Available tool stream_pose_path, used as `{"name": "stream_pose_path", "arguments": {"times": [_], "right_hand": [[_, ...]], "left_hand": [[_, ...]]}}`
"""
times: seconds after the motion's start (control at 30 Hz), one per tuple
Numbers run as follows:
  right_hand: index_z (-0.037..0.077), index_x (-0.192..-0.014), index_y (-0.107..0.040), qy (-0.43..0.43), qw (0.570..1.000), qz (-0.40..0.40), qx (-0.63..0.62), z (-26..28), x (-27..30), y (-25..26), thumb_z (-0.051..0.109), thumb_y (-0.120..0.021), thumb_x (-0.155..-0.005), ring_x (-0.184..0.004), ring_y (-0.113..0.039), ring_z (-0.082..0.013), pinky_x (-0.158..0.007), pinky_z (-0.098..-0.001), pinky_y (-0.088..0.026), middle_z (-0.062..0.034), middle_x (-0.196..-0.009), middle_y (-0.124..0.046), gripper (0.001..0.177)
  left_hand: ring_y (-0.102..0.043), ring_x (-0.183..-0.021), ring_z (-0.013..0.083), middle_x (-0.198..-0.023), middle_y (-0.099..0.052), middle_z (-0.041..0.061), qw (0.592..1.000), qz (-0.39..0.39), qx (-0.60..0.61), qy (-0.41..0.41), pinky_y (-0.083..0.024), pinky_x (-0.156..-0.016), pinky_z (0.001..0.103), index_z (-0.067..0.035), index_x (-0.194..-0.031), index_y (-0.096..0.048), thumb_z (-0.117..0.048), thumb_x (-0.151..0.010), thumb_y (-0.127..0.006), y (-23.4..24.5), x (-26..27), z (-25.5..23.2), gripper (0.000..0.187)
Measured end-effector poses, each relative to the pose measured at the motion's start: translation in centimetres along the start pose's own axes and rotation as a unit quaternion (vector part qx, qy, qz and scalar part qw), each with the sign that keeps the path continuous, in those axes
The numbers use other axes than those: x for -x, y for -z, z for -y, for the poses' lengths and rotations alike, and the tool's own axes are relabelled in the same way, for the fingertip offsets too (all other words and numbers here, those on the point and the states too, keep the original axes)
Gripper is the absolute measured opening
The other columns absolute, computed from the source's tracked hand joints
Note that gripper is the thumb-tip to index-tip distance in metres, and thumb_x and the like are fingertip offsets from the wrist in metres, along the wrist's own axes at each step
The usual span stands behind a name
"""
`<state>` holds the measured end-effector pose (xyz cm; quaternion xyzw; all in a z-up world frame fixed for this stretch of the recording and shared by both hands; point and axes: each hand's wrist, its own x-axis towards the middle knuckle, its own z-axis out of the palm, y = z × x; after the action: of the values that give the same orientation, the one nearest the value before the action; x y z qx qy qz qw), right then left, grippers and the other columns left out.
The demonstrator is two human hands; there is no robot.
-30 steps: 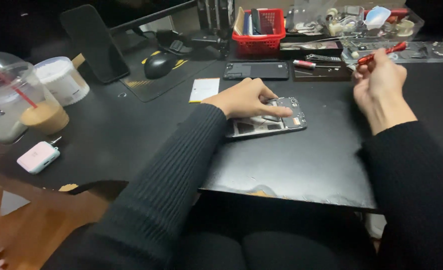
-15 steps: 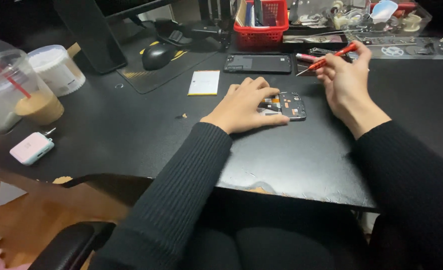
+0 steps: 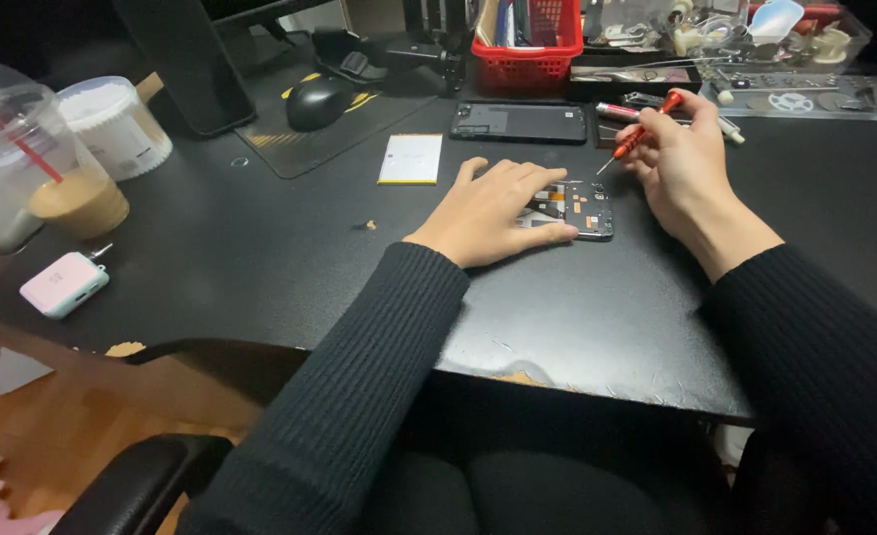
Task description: The person is disassembling a smartphone, specifically removing the back casing and internal components using a small screwdriver.
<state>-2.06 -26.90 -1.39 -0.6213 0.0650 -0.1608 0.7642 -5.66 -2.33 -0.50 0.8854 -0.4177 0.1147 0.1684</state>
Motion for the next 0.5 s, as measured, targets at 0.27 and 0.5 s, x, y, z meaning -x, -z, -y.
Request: {"name": "stream_pose_path", "arguments": {"times": [0.27, 0.5], "right_hand": [[0.021, -0.133, -0.036, 0.007, 1.0, -0.015, 0.004, 0.4, 0.8, -0.3, 0.013, -0.062, -0.103, -0.075, -0.069, -0.0091, -0.069, -0.0231, -0.057, -0.0073, -0.089, -0.069, 0.04], [0.017, -0.083, -0.043, 0.056, 0.989, -0.047, -0.127, 2.3, -7.9, 4.2, -0.012, -0.056, -0.086, -0.069, -0.069, -0.0186, -0.071, -0.0324, -0.07, -0.0079, -0.09, -0.07, 0.032]], "left_hand": [[-0.056, -0.127, 0.026, -0.141, -0.062, 0.007, 1.0, -0.022, 0.003, 0.02, -0.035, -0.102, 0.051, -0.014, -0.14, -0.059, -0.069, -0.09, -0.05, -0.8, -0.1, 0.2, 0.074], [-0.057, -0.122, 0.026, -0.135, -0.062, 0.006, 0.999, -0.034, 0.002, 0.013, -0.036, -0.101, 0.056, -0.014, -0.133, -0.062, -0.069, -0.091, -0.044, -1.2, -0.3, 0.2, 0.072]]}}
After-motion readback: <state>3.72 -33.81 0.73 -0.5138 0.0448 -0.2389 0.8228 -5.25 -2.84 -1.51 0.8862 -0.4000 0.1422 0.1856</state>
